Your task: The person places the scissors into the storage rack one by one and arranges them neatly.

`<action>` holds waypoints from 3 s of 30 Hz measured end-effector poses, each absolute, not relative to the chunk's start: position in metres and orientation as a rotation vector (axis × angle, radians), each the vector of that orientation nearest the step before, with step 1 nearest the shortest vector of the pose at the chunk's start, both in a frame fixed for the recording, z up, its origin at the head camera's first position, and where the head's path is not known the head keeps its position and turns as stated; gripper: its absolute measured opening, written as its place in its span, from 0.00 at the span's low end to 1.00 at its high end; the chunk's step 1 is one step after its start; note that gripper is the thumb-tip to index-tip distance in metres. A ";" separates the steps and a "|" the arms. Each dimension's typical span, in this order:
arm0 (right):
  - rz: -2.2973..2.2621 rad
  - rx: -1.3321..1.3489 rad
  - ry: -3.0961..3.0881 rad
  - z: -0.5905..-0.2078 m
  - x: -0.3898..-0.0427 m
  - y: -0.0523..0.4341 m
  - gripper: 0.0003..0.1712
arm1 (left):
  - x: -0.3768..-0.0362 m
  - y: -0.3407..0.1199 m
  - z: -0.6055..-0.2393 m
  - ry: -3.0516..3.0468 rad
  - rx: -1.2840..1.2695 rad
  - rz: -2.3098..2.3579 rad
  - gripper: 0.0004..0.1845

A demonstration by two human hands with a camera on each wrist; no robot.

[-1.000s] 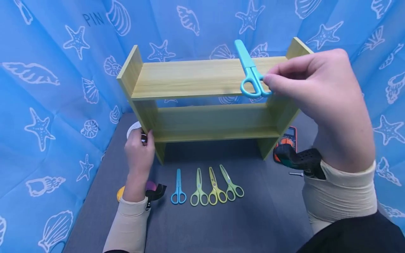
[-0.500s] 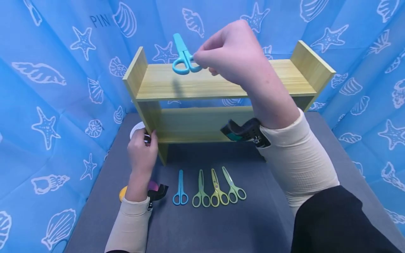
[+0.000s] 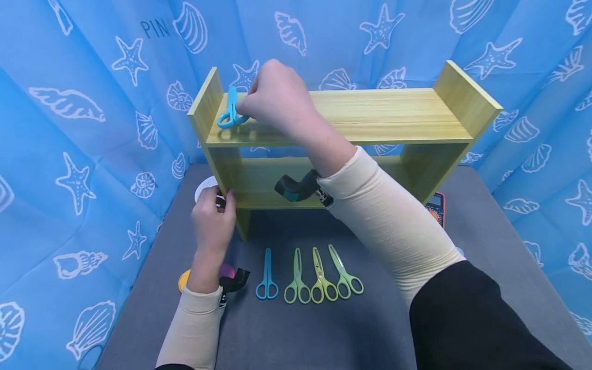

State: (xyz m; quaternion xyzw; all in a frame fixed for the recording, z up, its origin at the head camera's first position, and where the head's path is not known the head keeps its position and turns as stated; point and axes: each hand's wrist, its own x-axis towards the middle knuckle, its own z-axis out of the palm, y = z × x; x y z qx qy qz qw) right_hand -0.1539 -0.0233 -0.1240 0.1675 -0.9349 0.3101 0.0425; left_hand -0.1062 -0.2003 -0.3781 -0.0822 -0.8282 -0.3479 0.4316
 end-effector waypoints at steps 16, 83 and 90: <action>1.012 0.653 -2.772 -0.135 -0.133 0.004 0.22 | -0.105 -0.199 -0.377 -2.038 -0.218 -0.869 0.08; 1.378 0.150 -2.718 -0.459 -0.003 0.171 0.13 | -0.107 -0.197 -0.381 -2.028 -0.212 -0.869 0.09; 1.284 0.096 -2.820 -0.472 -0.002 0.171 0.10 | -0.108 -0.197 -0.381 -2.036 -0.210 -0.857 0.09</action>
